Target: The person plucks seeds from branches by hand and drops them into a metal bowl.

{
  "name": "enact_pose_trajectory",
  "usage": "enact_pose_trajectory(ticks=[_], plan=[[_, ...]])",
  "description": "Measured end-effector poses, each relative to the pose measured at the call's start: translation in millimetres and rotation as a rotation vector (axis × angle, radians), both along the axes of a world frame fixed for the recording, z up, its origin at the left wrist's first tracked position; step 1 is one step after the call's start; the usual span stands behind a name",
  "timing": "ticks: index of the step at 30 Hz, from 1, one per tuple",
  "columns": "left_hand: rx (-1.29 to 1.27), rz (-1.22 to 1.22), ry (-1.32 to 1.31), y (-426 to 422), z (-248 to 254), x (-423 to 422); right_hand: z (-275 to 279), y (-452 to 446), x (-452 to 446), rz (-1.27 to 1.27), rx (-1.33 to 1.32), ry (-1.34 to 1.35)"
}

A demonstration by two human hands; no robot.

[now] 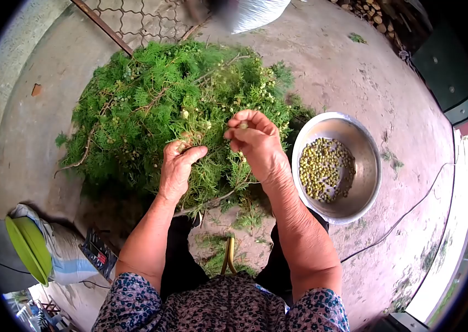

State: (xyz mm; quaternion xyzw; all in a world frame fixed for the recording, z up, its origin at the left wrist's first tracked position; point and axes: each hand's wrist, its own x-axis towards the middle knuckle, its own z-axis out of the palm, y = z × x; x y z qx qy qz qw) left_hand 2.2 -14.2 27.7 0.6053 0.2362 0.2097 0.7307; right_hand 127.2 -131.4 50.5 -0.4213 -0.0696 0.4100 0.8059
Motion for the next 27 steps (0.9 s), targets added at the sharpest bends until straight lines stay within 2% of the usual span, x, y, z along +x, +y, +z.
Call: enact_pose_trajectory(ticks=[3,4,5,7,11,15,19,21,23,27], plan=[[0.111,-0.012,0.102,1,0,-2,-6,1,3,-0.002,-0.050,-0.114],[0.281,0.040,0.123,3,-12,0,-6,1,4,-0.003,-0.050,-0.114],[0.282,0.039,0.123,4,-16,-2,-4,1,3,0.083,-0.112,-0.173],[0.218,-0.107,0.116,2,-2,-2,-4,4,-5,0.157,-0.233,-0.269],[0.214,-0.074,0.016,-1,0,1,-2,5,-8,0.210,-0.285,-0.329],[0.063,-0.111,0.040,2,-4,1,-5,6,-8,0.233,-0.279,-0.495],[0.062,-0.080,0.042,3,-10,2,-3,5,-9,0.282,-0.253,-0.496],[-0.057,-0.067,-0.060,3,-8,2,0,6,-11,0.268,-0.270,-0.495],[-0.091,-0.032,0.015,6,-19,-1,0,6,-12,0.254,-0.286,-0.493],[-0.170,-0.084,-0.032,3,-1,-1,-6,6,-11,0.296,-0.222,-0.402]])
